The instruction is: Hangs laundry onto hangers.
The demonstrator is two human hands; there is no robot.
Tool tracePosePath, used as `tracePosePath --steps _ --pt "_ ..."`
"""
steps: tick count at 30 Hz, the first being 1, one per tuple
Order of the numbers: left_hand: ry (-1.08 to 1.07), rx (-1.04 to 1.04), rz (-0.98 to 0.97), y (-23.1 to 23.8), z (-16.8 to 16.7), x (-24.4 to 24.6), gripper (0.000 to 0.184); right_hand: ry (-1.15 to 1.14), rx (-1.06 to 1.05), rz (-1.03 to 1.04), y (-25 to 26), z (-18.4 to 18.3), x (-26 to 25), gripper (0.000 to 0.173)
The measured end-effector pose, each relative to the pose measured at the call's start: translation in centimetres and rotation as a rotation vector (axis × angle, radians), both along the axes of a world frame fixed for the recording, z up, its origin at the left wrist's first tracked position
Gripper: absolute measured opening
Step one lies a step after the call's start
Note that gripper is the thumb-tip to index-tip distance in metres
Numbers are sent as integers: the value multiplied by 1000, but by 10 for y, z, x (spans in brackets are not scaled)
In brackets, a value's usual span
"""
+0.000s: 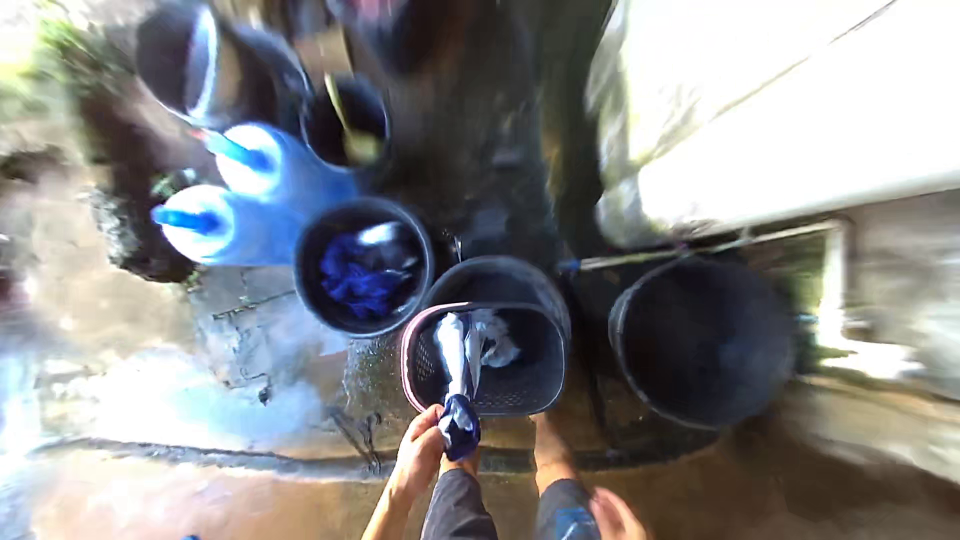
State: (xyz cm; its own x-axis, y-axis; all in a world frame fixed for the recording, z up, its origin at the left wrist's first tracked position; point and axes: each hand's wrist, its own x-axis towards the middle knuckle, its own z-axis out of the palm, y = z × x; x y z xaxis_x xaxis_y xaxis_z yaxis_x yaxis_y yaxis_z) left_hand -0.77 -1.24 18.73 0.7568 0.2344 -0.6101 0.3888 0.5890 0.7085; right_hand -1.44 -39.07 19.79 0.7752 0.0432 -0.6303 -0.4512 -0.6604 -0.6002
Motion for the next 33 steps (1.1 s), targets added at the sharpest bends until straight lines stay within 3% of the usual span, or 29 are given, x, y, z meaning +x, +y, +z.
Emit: tracePosePath --steps 2,6,8,9,11,12,15,18,21,24,28,32,33 --pt "-248 -128 -72 7 75 5 14 -112 111 160 62 7 41 38" --pt "-669 -224 -290 18 208 12 21 -294 172 412 170 41 103 77" --pt "-810 -224 -322 20 257 9 22 -425 293 441 203 54 125 85" --pt "-843 -163 -282 21 277 5 23 -452 341 447 210 64 134 76" --pt "-786 75 -72 29 307 -5 22 -438 319 488 209 94 156 42" --pt "-700 184 76 36 316 -9 21 -432 271 518 201 109 165 33" --pt "-284 432 512 63 331 -13 22 -518 103 567 161 158 188 43" --pt "-64 454 601 79 338 -19 35 -758 34 597 118 228 205 33" --pt "-174 559 499 84 349 -24 35 -991 127 564 96 299 210 18" --pt "-412 614 479 95 381 -25 38 -1125 387 575 87 349 214 19" --pt "-719 648 452 105 418 -15 31 -789 1102 689 82 393 209 15" --pt "-571 565 452 93 411 41 22 -514 1249 499 119 400 192 20" --pt "-509 625 375 91 404 52 32 -495 1241 428 132 400 191 22"
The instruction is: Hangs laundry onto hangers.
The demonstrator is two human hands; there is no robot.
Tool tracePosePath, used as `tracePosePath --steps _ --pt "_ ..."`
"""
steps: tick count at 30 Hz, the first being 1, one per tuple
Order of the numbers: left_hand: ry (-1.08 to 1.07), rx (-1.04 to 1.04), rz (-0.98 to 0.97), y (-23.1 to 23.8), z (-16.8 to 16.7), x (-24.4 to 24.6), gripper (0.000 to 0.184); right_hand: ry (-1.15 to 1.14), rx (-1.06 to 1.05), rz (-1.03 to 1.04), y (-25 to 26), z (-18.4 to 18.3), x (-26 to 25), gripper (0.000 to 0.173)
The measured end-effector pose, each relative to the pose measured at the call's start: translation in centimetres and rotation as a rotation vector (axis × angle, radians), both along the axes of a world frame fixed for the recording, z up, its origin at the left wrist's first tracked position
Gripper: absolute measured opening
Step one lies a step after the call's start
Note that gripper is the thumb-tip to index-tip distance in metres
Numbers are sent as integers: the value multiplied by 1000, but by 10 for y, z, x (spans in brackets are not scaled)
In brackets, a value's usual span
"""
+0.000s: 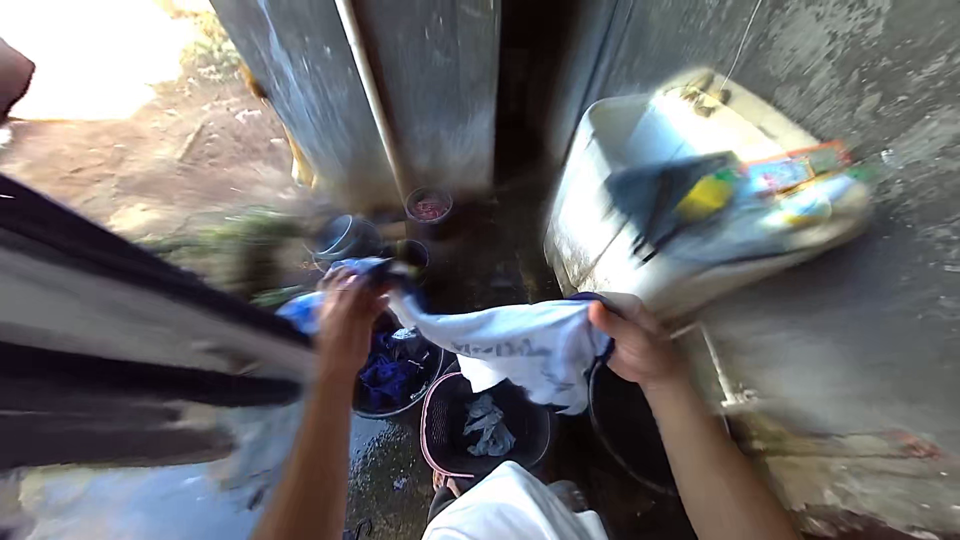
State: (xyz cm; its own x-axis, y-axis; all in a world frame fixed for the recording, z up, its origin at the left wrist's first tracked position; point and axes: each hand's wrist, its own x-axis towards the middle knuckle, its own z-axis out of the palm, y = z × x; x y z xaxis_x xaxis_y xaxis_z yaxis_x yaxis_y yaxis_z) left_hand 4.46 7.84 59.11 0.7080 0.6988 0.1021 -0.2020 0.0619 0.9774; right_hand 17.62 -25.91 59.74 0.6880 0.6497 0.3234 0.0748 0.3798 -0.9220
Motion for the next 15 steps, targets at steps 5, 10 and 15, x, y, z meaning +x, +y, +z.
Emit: tracePosePath --steps 5,10,15 --pt "258 521 -353 -50 -63 0 84 176 32 -173 53 3 -1 32" --pt "283 304 -654 -110 -197 27 141 154 61 -64 77 34 -16 32" --pt "278 281 -854 -165 -187 78 49 142 200 -18 39 53 -25 30"
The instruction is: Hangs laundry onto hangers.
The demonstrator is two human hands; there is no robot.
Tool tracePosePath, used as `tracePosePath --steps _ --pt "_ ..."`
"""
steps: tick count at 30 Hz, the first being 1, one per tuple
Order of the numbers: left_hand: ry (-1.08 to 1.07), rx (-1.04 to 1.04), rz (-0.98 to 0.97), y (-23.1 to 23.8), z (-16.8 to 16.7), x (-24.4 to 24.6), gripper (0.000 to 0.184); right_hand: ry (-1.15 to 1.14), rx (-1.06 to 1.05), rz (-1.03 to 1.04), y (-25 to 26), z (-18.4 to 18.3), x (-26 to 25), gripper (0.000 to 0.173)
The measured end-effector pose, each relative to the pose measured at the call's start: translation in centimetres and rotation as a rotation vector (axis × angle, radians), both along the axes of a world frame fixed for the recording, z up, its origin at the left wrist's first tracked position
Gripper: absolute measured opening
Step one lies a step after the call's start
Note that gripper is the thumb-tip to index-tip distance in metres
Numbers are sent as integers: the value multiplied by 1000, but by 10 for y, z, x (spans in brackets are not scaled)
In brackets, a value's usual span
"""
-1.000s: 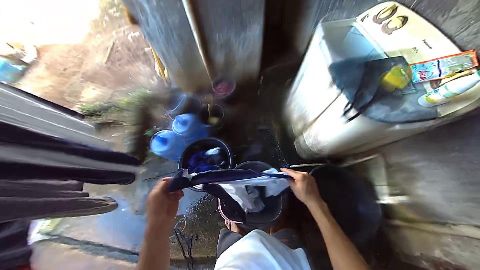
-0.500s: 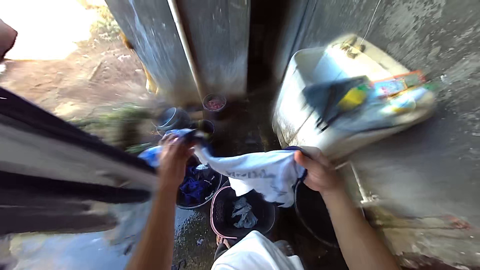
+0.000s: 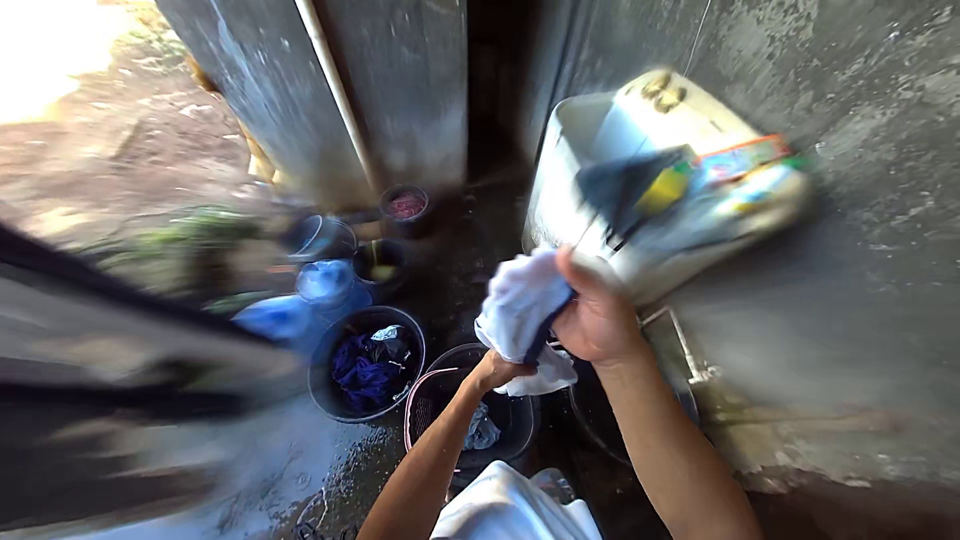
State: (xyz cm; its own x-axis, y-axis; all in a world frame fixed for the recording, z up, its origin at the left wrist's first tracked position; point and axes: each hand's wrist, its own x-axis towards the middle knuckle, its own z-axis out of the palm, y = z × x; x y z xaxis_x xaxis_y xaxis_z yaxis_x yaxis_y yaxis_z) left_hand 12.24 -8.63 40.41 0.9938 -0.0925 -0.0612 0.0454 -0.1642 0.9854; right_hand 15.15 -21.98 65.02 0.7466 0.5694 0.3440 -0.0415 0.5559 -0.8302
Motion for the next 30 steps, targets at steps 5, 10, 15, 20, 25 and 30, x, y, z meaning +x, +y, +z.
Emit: tracePosePath --steps 5,10,15,20,25,30 --pt "48 -122 352 5 22 15 30 128 68 -486 -132 -47 19 34" --pt "109 30 280 8 63 26 24 250 -1271 -597 -225 -191 18 49" --pt "62 141 205 -31 102 40 26 -99 -963 -363 -116 -275 9 133" --pt "-25 -290 322 -37 157 17 51 12 -470 -378 -24 -279 25 80" --pt "-31 -708 709 -6 115 -13 38 493 77 -314 -12 -254 50 45" --pt "402 -658 805 -22 24 -60 44 526 103 -217 6 -223 39 41"
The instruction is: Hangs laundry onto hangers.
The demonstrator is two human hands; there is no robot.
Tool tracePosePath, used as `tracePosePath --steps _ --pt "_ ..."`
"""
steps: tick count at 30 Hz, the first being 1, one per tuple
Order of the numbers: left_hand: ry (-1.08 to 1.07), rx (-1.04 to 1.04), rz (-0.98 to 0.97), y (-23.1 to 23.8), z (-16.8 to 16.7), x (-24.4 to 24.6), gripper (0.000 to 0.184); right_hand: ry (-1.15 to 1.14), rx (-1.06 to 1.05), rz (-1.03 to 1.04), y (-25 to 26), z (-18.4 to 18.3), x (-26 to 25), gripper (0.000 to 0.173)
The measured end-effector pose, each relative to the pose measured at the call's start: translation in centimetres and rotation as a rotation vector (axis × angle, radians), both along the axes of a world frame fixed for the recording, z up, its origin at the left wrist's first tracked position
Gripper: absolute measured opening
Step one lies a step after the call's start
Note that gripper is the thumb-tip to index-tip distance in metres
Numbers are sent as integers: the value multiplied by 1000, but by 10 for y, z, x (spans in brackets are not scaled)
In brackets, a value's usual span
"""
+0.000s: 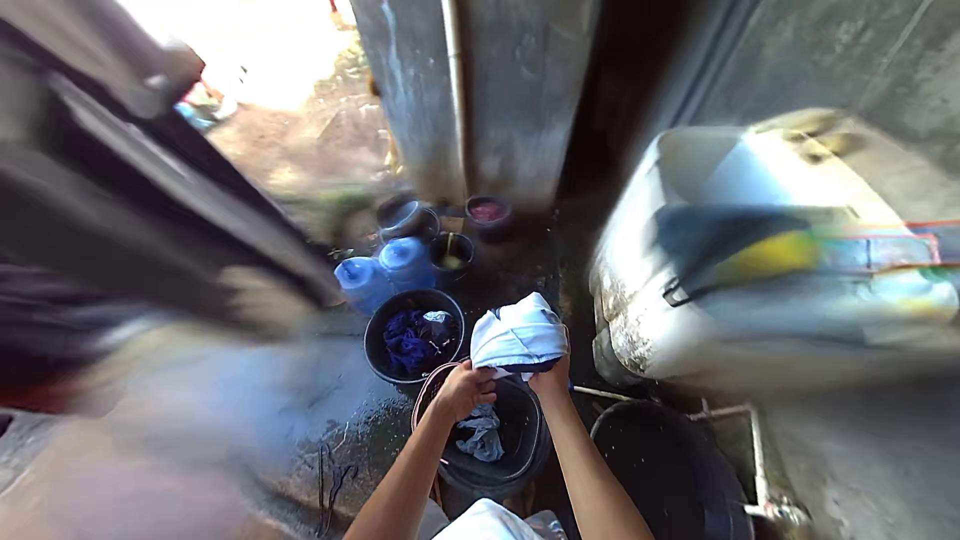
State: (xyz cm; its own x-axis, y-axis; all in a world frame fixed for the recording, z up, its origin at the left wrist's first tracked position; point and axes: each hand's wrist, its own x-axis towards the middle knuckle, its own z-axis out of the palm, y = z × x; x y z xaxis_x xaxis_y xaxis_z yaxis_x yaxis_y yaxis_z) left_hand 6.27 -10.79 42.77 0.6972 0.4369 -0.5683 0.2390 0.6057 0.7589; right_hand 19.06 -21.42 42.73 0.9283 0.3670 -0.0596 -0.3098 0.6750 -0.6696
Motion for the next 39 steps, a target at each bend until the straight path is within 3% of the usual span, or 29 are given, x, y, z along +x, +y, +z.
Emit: tracePosePath --steps 3,5,6,8,10,12,14,17,19,20,23,25,26,28,30,32,33,36,37,39 --pt "-185 -106 35 0 8 -44 79 -184 -125 -64 0 8 -6 39" --pt "-246 -227 76 -4 25 -57 75 -325 -184 -66 1 10 -17 33" --pt "-264 -267 100 -8 32 -55 81 -384 -222 -35 2 10 -27 34" --pt "-357 -304 160 -11 39 -41 89 -423 -318 38 10 10 -59 46" --pt "-514 -339 247 -3 35 -38 79 -280 -264 129 21 5 -94 54" --pt "-623 -357 258 12 23 -48 71 101 -9 233 33 -1 -118 37" --pt "-660 -365 288 28 13 -61 65 283 134 303 46 0 -132 35" --pt "-607 -354 452 50 14 -84 33 242 114 326 73 1 -160 27" --pt "-543 -344 594 71 18 -102 36 68 -76 370 88 9 -177 28" --pt "-541 -343 645 81 18 -115 39 -46 -174 439 87 12 -184 41" --pt "-502 -341 679 115 28 -161 38 -440 -353 682 83 5 -193 110" --pt "-386 -309 703 126 35 -189 27 -622 -361 603 99 -18 -205 147" --pt "-334 -248 743 127 37 -199 20 -641 -332 513 113 -27 -215 145" --pt "-303 5 836 122 39 -215 25 -392 -172 403 150 -27 -241 102" --pt "-387 420 862 120 34 -238 40 37 46 618 181 -10 -264 58" --pt "-423 890 712 126 29 -266 41 344 205 891 200 8 -283 57" --pt "-402 1102 621 132 32 -279 39 383 163 960 206 24 -294 59" --pt "-365 1544 350 150 52 -316 26 165 -321 1002 230 84 -322 43" --pt "-354 1646 250 155 61 -328 21 92 -407 1081 242 86 -325 36" --pt "-356 1793 45 161 78 -351 17 52 -319 1385 266 56 -323 33"
